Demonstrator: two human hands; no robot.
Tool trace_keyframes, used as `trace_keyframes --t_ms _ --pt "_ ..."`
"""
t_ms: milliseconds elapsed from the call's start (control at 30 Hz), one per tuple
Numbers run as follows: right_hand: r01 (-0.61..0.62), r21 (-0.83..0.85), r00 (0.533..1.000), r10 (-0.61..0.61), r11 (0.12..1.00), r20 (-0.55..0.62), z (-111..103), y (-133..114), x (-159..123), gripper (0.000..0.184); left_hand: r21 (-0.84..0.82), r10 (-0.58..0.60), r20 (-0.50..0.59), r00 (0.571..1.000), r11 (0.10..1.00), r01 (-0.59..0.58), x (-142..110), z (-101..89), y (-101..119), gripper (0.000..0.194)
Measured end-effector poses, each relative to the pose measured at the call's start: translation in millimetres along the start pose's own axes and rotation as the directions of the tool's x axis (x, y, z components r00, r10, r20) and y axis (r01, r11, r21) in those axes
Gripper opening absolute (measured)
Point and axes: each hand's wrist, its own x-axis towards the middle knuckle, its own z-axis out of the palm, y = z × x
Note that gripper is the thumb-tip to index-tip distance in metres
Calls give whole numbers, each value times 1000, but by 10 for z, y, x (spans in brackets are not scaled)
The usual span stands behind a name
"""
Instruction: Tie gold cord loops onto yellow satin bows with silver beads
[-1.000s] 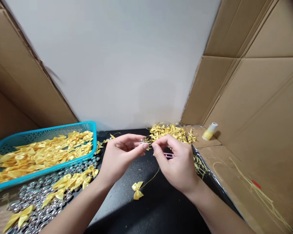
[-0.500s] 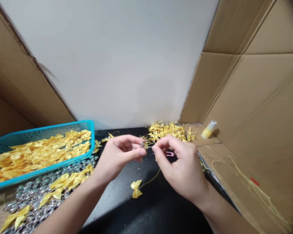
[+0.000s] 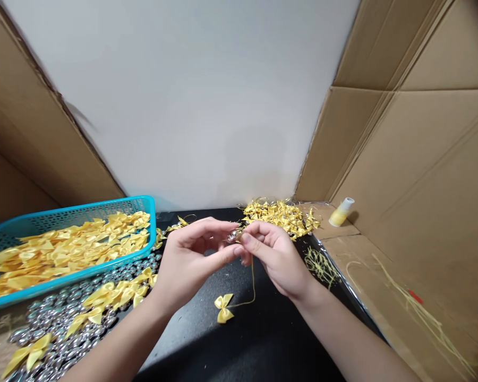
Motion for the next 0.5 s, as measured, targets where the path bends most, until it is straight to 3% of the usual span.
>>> trace_keyframes --t_ms 100,267,500 --pt "-57 124 998 53 991 32 -15 37 29 28 -18 35 33 999 999 -34 9 -21 4 23" --pt "-172 247 983 149 954 107 -7 70 33 30 -48 -3 10 1000 999 3 11 3 18 18" --pt "-317 350 945 265 881 190 33 122 34 32 152 86 -99 991 986 -71 -35 24 22 12"
